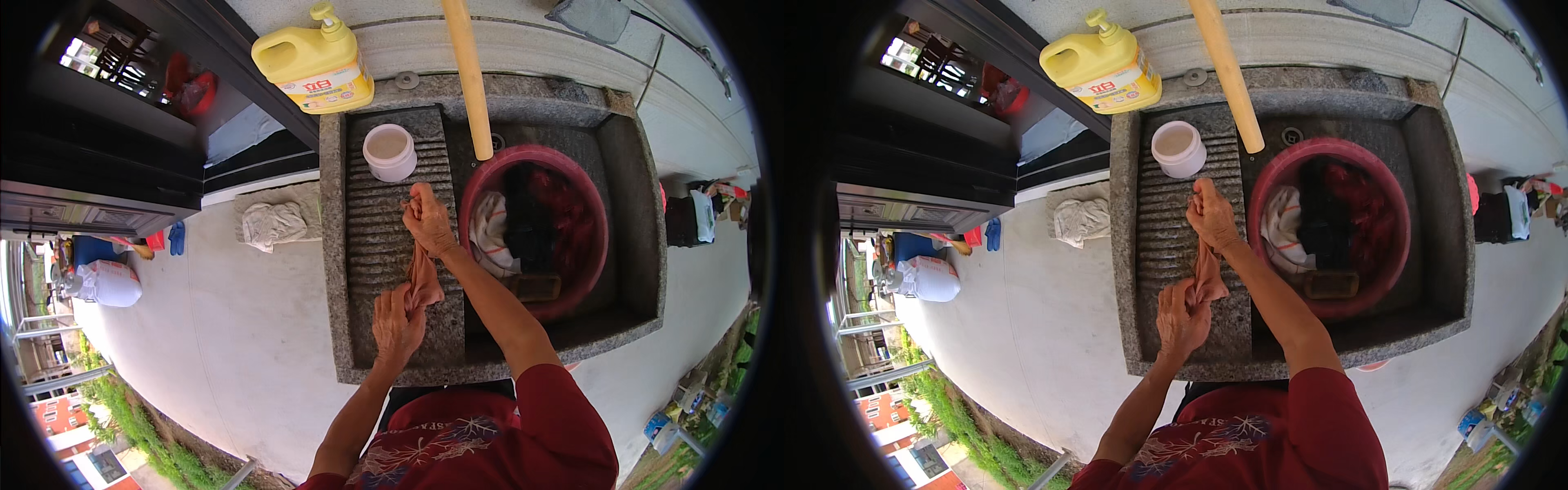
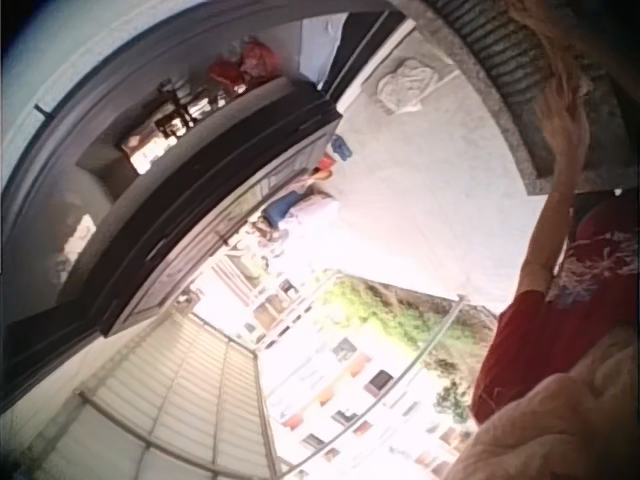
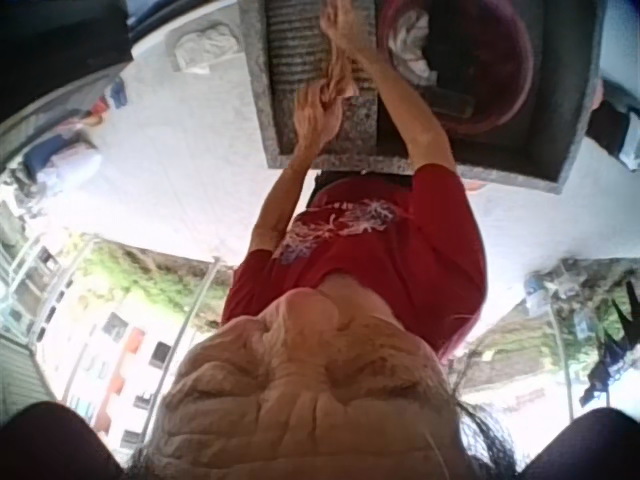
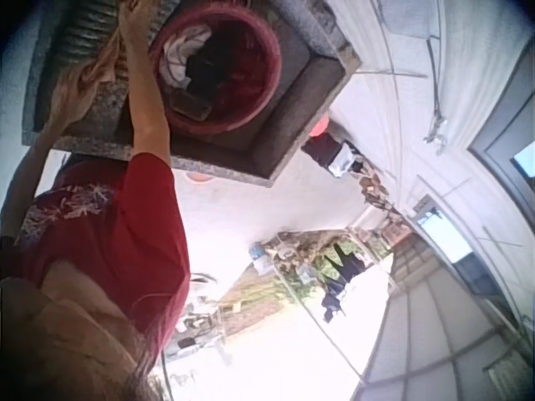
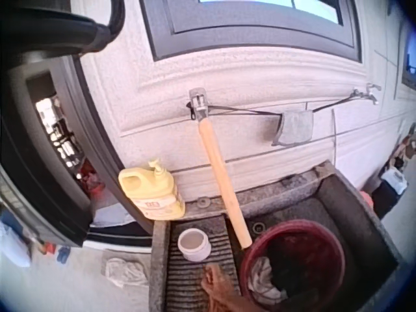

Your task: The person washes clothes by hand in an outdoor stone washbasin. They scrub a red garment on the washboard, rinse it in a pink basin, wring it out, and place it in a separate pink bucket. They repeat the process with a beige garment.

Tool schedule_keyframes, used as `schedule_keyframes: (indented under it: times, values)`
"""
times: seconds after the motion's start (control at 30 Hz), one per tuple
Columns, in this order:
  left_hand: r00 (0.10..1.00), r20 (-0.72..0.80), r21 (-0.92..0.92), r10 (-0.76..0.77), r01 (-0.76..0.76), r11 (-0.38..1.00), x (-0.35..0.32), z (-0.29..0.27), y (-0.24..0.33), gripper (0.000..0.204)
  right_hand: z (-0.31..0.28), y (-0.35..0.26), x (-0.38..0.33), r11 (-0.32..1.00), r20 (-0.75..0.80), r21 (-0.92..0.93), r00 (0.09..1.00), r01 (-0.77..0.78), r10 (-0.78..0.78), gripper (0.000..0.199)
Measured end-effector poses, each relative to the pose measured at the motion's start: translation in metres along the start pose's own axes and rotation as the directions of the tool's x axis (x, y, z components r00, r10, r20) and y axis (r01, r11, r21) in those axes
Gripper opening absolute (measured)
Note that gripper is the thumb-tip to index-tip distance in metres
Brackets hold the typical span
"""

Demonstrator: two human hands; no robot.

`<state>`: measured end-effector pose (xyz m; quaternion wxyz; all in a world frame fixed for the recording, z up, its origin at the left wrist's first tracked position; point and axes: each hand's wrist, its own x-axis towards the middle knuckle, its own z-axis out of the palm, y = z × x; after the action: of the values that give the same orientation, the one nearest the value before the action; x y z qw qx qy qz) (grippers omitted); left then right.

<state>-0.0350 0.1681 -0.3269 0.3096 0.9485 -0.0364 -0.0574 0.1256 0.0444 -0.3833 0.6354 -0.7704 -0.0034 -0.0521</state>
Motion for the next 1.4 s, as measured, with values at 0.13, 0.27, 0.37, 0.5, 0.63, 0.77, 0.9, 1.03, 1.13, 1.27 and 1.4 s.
schedule_keyframes:
  times: [0.13,0.27,0.37,0.5,0.63,0.77,0.9,1.03,1.13,1.27,1.4]
  values:
    - [0.991,0.060,0.107,-0.120,0.113,0.988,0.036,-0.014,0.030,0.067,-0.013,0.006,0.013,0.590,0.075,-0.684,0.846,0.428,-0.528,0.020]
    - [0.999,-0.028,0.206,0.043,-0.036,0.978,0.047,0.028,-0.011,0.074,0.003,-0.024,-0.009,0.914,0.260,-0.282,0.940,0.293,-0.221,0.022]
    - [0.994,0.102,0.305,-0.032,-0.001,0.952,0.037,0.046,-0.026,0.073,0.001,-0.025,-0.050,0.824,0.419,-0.288,0.838,0.488,-0.350,0.025]
    - [0.999,-0.029,0.177,-0.015,0.020,0.984,0.047,0.036,-0.001,0.059,-0.026,0.001,-0.002,0.417,0.393,-0.732,0.834,0.539,-0.388,0.030]
    - [0.998,-0.057,0.189,-0.011,0.022,0.982,0.043,0.031,-0.008,0.056,-0.038,-0.032,0.026,0.534,0.290,-0.741,0.912,0.407,-0.291,0.045]
    - [0.995,-0.086,0.158,-0.046,0.059,0.986,0.048,0.025,-0.003,0.057,-0.021,-0.056,0.062,0.484,0.349,-0.730,0.872,0.483,-0.343,0.062]
    - [0.989,-0.142,0.133,-0.030,0.049,0.990,0.048,0.027,-0.002,0.054,-0.001,-0.042,0.120,0.393,0.591,-0.710,0.798,0.584,-0.118,0.034]
    - [0.986,-0.164,0.153,-0.024,0.049,0.987,0.048,0.029,-0.002,0.053,0.010,-0.039,0.141,0.335,0.589,-0.780,0.801,0.529,0.107,0.007]
    - [0.985,-0.169,0.150,-0.035,0.061,0.987,0.049,0.028,-0.002,0.053,0.009,-0.041,0.138,0.352,0.602,-0.762,0.795,0.543,0.078,0.006]
    - [0.984,-0.175,0.155,-0.035,0.062,0.986,0.049,0.028,-0.002,0.052,0.007,-0.041,0.139,0.406,0.593,-0.756,0.800,0.514,0.092,0.008]
    - [0.983,-0.183,0.100,-0.031,0.050,0.994,0.050,0.026,0.002,0.054,0.004,-0.037,0.140,0.494,0.545,-0.720,0.838,0.488,-0.033,0.015]
